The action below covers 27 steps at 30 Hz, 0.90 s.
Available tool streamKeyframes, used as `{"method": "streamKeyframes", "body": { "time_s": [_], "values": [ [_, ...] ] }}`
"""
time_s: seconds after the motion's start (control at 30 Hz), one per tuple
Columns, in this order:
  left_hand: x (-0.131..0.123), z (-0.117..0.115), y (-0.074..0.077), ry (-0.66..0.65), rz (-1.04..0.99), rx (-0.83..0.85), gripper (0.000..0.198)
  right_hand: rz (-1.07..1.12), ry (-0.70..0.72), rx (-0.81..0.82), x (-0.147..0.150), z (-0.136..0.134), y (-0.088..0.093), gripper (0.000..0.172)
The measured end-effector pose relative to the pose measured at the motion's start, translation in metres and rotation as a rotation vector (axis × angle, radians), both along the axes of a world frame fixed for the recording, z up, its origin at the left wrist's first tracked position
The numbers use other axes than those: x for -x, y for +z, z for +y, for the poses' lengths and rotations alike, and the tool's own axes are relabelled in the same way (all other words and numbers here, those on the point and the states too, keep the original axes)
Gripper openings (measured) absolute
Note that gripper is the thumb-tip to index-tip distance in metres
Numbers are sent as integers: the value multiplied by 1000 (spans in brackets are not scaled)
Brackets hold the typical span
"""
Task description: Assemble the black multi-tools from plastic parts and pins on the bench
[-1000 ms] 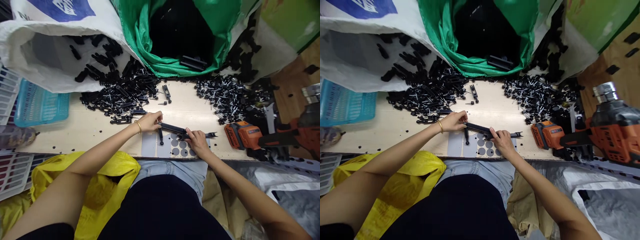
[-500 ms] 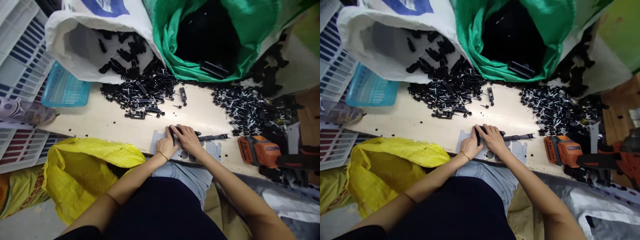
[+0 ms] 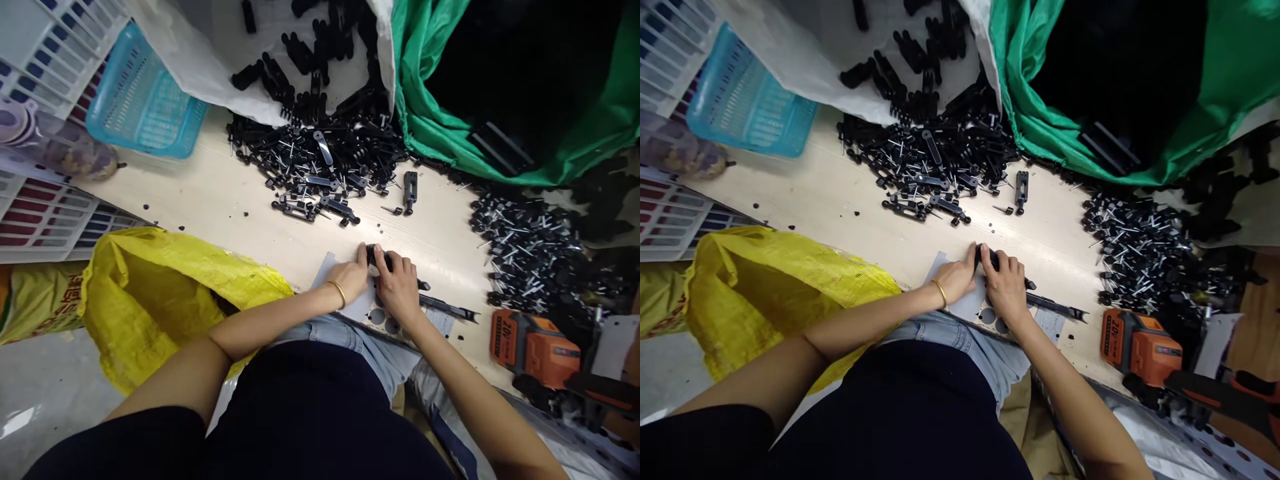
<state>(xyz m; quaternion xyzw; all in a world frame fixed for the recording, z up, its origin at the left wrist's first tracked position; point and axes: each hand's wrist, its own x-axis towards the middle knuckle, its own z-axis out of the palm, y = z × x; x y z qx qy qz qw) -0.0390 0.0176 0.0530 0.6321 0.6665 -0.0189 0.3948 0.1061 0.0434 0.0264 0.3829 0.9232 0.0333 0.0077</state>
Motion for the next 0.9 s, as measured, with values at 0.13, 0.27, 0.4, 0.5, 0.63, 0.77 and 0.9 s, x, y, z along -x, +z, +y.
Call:
{"method": "streamKeyframes", "body": {
  "time_s": [0.13,0.27,0.4,0.5,0.63,0.77,0.9],
  "values": [
    [12,1,-1,-86,55,-30,74,-5,8,-1,-1,2,0,64],
    [15,3,0,-23,95,-23,73,-3,44,-23,-1,3,0,65],
    [22,4,-2,-171,73,-45,79,-2,32,-34,-1,3,1,67],
    [18,1,-1,-40,66,-19,78,14,26,-11,0,5,0,65],
    [30,6,23,-216,57,55,72,161,33,41,2,1,1,67],
    [38,38,46,-315,213,-381,34,508,-65,48,-15,-32,12,58],
    [2,74,23,-784,-5,-508,45,676,-326,286,-61,-77,19,20]
  ]
}}
